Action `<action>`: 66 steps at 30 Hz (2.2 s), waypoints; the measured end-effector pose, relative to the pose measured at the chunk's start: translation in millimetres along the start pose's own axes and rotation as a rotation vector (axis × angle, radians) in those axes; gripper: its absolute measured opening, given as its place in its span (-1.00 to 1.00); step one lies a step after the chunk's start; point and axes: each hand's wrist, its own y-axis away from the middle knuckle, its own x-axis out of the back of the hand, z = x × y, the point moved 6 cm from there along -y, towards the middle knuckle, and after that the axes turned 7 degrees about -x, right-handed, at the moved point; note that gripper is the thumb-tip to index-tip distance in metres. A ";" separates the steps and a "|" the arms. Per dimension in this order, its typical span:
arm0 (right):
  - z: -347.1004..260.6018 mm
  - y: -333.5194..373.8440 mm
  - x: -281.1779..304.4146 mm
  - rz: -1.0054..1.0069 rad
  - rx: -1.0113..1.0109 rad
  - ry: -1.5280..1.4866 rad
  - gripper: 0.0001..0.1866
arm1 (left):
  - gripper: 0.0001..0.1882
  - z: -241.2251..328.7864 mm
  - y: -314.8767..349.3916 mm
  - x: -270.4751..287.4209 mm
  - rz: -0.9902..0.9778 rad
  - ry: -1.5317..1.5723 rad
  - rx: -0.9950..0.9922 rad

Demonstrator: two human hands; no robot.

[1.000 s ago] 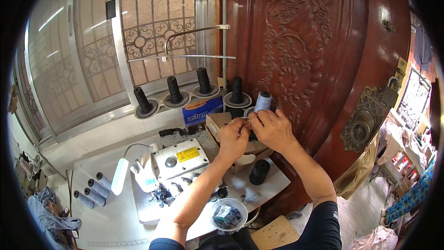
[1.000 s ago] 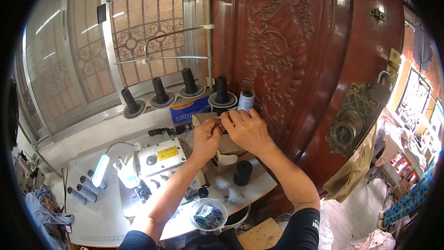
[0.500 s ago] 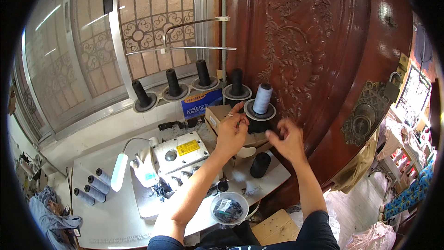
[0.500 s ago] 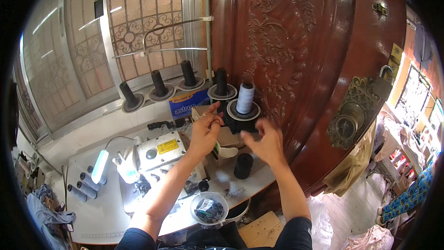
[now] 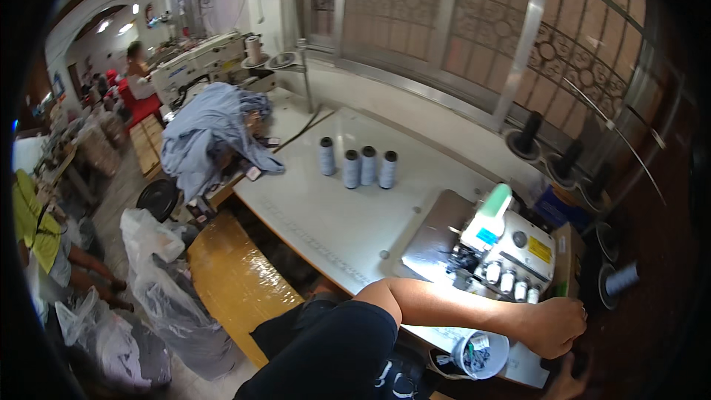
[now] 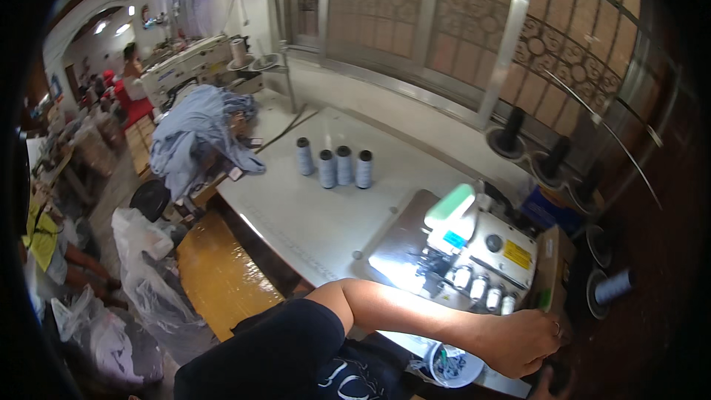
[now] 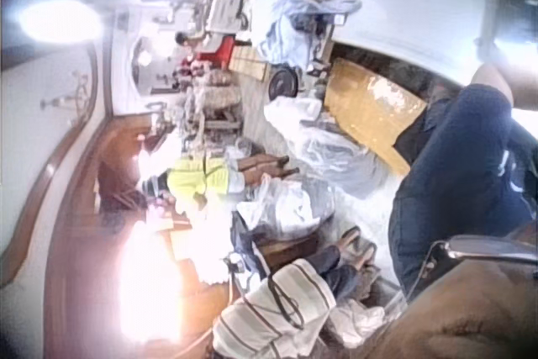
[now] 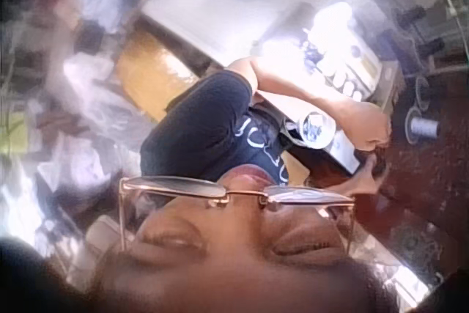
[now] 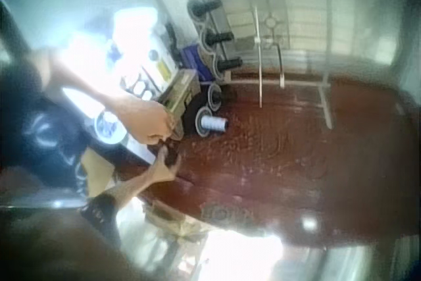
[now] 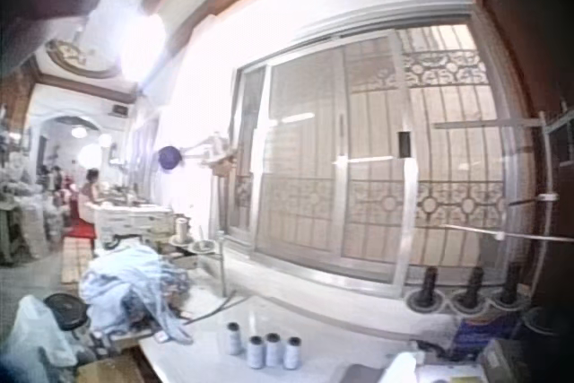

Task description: The person sets up spools of thread on a machine, including placing spools on holders and threading the line through guides by hand.

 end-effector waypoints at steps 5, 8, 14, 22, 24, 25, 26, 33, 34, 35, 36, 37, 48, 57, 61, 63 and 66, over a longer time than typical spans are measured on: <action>-80.3 28.4 -6.2 -0.111 0.106 -0.603 -0.35 | -0.26 19.0 44.4 26.6 0.241 0.070 -0.182; -141.4 66.3 -23.0 -0.222 0.178 -0.854 -0.33 | -0.14 18.6 69.6 26.5 0.189 0.333 0.035; -179.0 132.4 -103.4 -0.426 0.131 -0.993 -0.48 | -0.22 41.5 174.2 106.0 0.112 0.299 0.406; -118.9 286.5 -246.4 -1.509 0.062 -0.458 -0.72 | -0.18 25.7 419.5 294.8 0.789 -0.518 0.780; -139.0 292.9 -252.6 -1.295 0.279 -0.343 -0.74 | -0.25 -8.9 491.2 339.1 1.101 -0.590 0.826; -174.5 288.7 -244.7 -1.107 0.442 -0.258 -0.74 | -0.30 -30.2 522.9 356.6 1.296 -0.508 0.779; -184.5 289.2 -245.0 -0.974 0.577 -0.182 -0.75 | -0.30 -54.1 558.4 373.8 1.293 -0.703 0.878; -206.9 292.3 -260.9 -0.714 0.834 0.120 -0.82 | -0.21 -148.9 697.7 444.5 1.232 -1.226 1.371; -205.3 290.4 -265.6 -0.747 0.845 0.102 -0.82 | -0.20 -152.6 734.6 452.8 1.264 -1.232 1.254; -202.3 293.2 -269.5 -0.761 0.806 0.112 -0.83 | -0.20 -168.7 726.5 452.6 1.230 -1.118 1.356; -202.1 290.3 -271.9 -0.782 0.831 0.078 -0.84 | -0.20 -165.9 773.4 455.3 1.229 -1.307 1.240; -198.7 295.0 -273.1 -0.774 0.786 0.094 -0.84 | -0.19 -181.8 753.8 448.3 1.222 -1.140 1.411; -189.3 295.2 -269.2 -0.750 0.756 0.190 -0.73 | -0.20 -177.0 703.9 399.4 1.304 -0.972 1.517; -184.7 288.7 -272.7 -0.827 0.750 0.052 -0.75 | -0.58 -119.0 400.8 334.2 0.404 -0.602 0.699; -174.4 283.9 -266.9 -0.948 0.621 -0.088 -0.78 | -0.52 -165.5 386.5 329.3 0.211 -0.487 0.985; -167.7 283.9 -264.7 -1.110 0.483 -0.194 -0.80 | -0.47 -192.4 397.2 307.8 0.060 -0.610 1.067; -189.0 269.4 -240.4 -1.337 0.341 -0.335 -0.83 | -0.43 -219.7 403.7 272.0 -0.231 -0.729 1.214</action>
